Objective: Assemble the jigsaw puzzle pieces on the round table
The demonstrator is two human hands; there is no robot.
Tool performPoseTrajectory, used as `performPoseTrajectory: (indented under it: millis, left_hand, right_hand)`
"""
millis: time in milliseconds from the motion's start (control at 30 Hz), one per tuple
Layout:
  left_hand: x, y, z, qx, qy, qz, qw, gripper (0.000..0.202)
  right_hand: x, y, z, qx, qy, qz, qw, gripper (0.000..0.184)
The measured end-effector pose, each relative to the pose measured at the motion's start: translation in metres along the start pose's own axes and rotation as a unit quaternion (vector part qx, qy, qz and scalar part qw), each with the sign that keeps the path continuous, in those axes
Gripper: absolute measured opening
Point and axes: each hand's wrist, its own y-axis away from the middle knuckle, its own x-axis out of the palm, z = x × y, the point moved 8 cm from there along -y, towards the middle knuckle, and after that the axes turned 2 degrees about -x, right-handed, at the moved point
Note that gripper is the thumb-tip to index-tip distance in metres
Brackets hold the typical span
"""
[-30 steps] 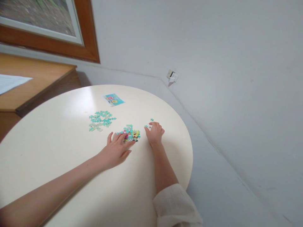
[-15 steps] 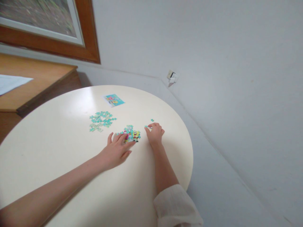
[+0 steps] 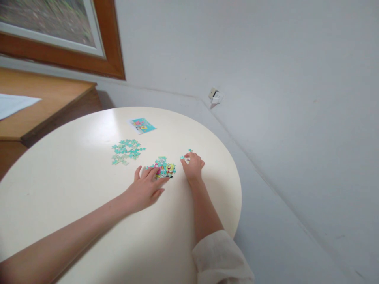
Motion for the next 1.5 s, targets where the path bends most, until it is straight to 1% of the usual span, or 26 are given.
performPoseTrajectory:
  millis: [267, 467, 733, 867, 967, 1033, 1133, 1233, 1367, 1500]
  left_hand:
    - [0.000, 0.000, 0.000, 0.002, -0.006, -0.001, 1.000, 0.035]
    - [0.001, 0.000, 0.000, 0.002, -0.002, -0.006, 1.000, 0.035]
    - [-0.008, -0.003, 0.002, -0.011, 0.010, -0.026, 1.000, 0.028]
    - [-0.011, -0.005, 0.005, -0.020, 0.032, -0.039, 0.999, 0.024]
    - [-0.014, -0.007, 0.009, -0.030, 0.057, -0.045, 0.997, 0.021]
    - [-0.018, -0.009, 0.012, -0.036, 0.074, -0.046, 0.996, 0.021]
    - [-0.026, -0.012, 0.018, -0.051, 0.099, -0.069, 0.991, 0.022]
    - [-0.028, -0.014, 0.026, -0.070, 0.116, -0.083, 0.987, 0.021]
    - [-0.027, -0.015, 0.038, -0.099, 0.135, -0.108, 0.980, 0.018]
    - [-0.026, -0.015, 0.047, -0.123, 0.162, -0.131, 0.970, 0.015]
  right_hand:
    - [-0.002, -0.001, 0.004, 0.001, -0.015, 0.010, 1.000, 0.011]
    - [-0.002, -0.001, 0.008, -0.018, -0.044, 0.008, 0.999, 0.010]
    - [-0.003, -0.001, 0.010, -0.027, -0.067, 0.007, 0.997, 0.010]
    - [-0.005, -0.001, 0.014, -0.032, -0.122, 0.003, 0.992, 0.013]
    - [-0.006, 0.000, 0.020, -0.043, -0.183, -0.003, 0.982, 0.016]
    - [-0.004, 0.001, 0.024, -0.036, -0.229, 0.004, 0.973, 0.018]
    - [0.005, 0.004, 0.031, -0.008, -0.305, 0.053, 0.951, 0.019]
    - [0.013, 0.008, 0.043, -0.005, -0.359, 0.105, 0.927, 0.020]
    - [0.021, 0.014, 0.057, -0.015, -0.410, 0.163, 0.897, 0.022]
    - [0.027, 0.020, 0.065, -0.013, -0.442, 0.202, 0.874, 0.020]
